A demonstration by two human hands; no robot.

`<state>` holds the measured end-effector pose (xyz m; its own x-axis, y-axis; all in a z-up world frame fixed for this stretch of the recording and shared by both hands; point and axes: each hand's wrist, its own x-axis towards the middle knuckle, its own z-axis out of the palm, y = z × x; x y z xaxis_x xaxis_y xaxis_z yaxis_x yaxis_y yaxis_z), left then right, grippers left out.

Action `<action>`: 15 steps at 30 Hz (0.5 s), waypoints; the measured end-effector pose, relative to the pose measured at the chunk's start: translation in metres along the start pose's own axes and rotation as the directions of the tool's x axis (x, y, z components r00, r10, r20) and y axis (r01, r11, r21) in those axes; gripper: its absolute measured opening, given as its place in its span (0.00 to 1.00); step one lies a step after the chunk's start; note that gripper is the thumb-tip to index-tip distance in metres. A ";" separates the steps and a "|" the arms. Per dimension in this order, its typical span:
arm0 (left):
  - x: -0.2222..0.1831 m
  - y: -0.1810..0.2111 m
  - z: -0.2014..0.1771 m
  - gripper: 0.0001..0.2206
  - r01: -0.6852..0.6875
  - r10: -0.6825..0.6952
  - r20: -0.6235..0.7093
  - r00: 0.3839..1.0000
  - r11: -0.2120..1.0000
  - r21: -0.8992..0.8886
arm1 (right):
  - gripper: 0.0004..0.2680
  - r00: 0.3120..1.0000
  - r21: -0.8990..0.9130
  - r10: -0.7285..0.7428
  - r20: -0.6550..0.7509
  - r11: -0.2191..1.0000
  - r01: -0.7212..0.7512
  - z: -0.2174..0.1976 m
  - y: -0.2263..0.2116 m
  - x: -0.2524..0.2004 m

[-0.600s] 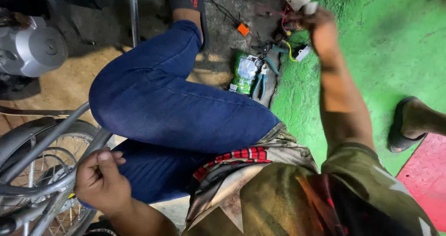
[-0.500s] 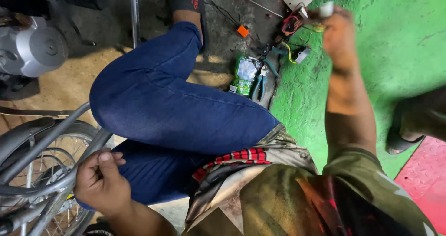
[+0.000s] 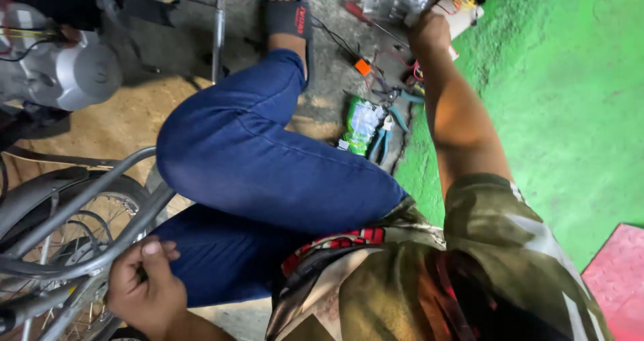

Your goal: Repairing the electrical wiring of a motorcycle by stripping, twisting, and connecting wires

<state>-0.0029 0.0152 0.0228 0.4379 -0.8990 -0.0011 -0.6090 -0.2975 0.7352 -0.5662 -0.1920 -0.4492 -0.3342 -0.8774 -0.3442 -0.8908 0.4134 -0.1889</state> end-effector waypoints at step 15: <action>0.020 0.136 0.105 0.23 -0.392 0.499 0.493 0.712 0.866 -0.310 | 0.14 0.591 0.135 -0.478 -0.650 0.692 0.709 -0.235 -0.098 -0.248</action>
<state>-0.1465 -0.0774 0.0519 -0.3183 -0.9475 0.0316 -0.4939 0.1942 0.8476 -0.4679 -0.0720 -0.1292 0.0282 -0.8741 0.4849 -0.8118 -0.3031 -0.4992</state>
